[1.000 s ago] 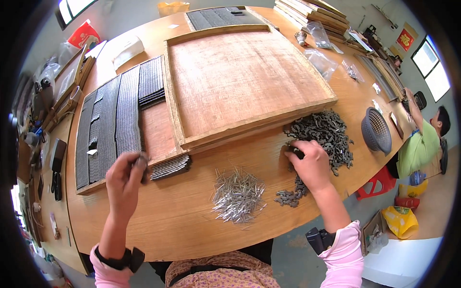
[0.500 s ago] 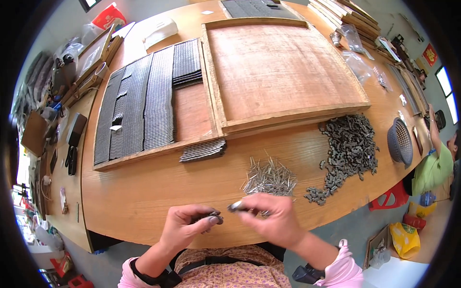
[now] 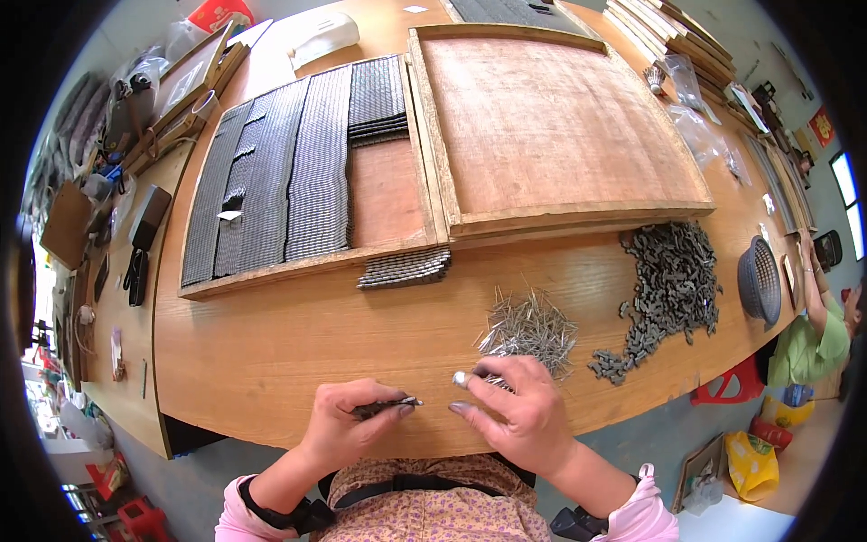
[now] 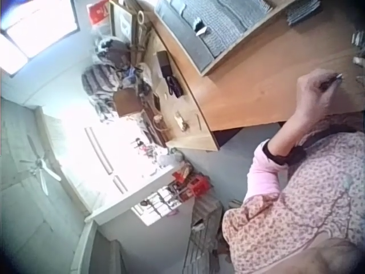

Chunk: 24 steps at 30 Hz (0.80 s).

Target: The person is assembling small metal pins or components and placing them into a partitioned tray.

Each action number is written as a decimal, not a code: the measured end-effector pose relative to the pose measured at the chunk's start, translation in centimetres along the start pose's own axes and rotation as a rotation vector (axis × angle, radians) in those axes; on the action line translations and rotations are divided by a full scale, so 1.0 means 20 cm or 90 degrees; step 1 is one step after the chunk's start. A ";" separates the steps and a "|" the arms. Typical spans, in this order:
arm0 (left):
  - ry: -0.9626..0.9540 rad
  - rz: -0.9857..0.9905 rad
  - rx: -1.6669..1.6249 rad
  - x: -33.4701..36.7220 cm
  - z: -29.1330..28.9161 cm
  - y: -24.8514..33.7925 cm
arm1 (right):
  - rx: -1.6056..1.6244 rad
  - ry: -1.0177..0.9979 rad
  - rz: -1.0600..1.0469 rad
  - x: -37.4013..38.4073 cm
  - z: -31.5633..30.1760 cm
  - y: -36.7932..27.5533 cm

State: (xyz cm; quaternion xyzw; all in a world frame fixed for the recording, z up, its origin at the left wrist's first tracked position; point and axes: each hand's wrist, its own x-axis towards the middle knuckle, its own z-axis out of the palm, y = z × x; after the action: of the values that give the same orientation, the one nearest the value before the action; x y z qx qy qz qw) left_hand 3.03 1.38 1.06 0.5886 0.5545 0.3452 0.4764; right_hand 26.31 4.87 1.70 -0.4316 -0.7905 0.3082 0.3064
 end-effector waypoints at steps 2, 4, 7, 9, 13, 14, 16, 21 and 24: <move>0.025 0.024 0.047 -0.01 -0.01 -0.01 | -0.299 -0.059 -0.065 -0.01 -0.01 -0.01; 0.054 0.045 0.098 -0.02 -0.01 -0.02 | -0.313 -0.121 -0.085 -0.06 0.02 0.00; 0.061 0.060 0.138 -0.02 -0.01 -0.03 | -0.269 -0.165 -0.187 -0.10 0.04 -0.06; 0.062 0.060 0.145 -0.02 0.00 -0.03 | -0.264 -0.164 -0.239 -0.15 0.07 -0.03; 0.072 0.077 0.157 -0.02 0.00 -0.03 | -0.164 -0.183 -0.292 -0.23 0.08 -0.01; 0.072 0.085 0.167 -0.02 0.01 -0.03 | -0.121 -0.213 -0.270 -0.23 0.08 -0.01; 0.072 0.092 0.176 -0.02 0.01 -0.03 | -0.031 -0.172 -0.204 -0.17 0.08 -0.05; 0.076 0.113 0.217 -0.03 0.00 -0.04 | 0.240 -0.073 0.140 0.05 0.09 -0.08; 0.092 0.139 0.193 -0.02 0.01 -0.05 | 0.311 -0.058 0.108 0.11 0.13 -0.04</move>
State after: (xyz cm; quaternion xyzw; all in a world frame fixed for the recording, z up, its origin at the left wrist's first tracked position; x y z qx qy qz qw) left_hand 2.77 0.91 0.16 0.6843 0.5656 0.3483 0.3009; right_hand 22.94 5.87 1.26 -0.3951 -0.6670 0.5334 0.3384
